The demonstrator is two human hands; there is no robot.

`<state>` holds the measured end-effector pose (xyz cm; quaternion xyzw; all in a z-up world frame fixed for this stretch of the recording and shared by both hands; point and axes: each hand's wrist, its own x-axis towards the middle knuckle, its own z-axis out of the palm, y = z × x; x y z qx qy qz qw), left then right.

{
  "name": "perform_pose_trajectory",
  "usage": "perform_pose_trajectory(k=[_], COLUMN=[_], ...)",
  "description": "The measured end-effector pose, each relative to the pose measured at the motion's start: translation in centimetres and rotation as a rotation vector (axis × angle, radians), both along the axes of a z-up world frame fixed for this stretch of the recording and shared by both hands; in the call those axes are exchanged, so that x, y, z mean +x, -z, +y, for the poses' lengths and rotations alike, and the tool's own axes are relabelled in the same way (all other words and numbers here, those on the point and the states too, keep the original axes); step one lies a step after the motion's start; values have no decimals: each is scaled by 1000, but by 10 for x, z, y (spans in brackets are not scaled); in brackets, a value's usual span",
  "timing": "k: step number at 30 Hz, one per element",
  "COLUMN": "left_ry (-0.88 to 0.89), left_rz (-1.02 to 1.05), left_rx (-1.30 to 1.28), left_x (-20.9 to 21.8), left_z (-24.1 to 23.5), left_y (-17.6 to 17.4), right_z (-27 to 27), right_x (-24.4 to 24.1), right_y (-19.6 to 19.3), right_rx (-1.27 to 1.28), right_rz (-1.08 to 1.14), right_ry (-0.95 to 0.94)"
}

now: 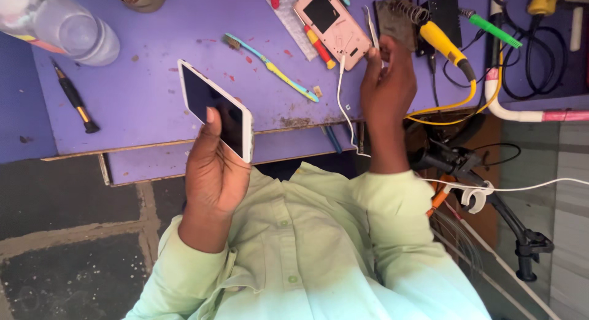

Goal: The person disassembles a white smartphone, removes the back cover, and uses a toothbrush to clean the internal components. They repeatedly connect and disconnect a charging cable to test the device while holding it in both hands.

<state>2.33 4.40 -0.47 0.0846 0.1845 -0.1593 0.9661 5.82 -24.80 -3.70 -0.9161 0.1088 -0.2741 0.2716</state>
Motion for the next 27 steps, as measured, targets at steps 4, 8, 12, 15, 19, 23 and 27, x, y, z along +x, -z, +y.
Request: perform_pose_trajectory(k=[4, 8, 12, 15, 19, 23, 27], left_ry=[14, 37, 11, 17, 19, 17, 23], left_rz=[-91, -117, -35, -10, -19, 14, 35], left_rx=[84, 49, 70, 41, 21, 24, -29], left_x=[2, 3, 1, 1, 2, 1, -1], left_z=[-5, -3, 3, 6, 6, 7, 10], left_y=[-12, -13, -4, 3, 5, 5, 7], right_z=[-22, -22, -13, -2, 23, 48, 73], right_x=[28, 53, 55, 42, 14, -13, -39], right_y=[16, 23, 18, 11, 4, 2, 6], right_rx=[-216, -267, -191, -100, 31, 250, 275], right_rz=[205, 200, 171, 115, 40, 77, 75], right_ry=[96, 100, 66, 44, -22, -19, -65])
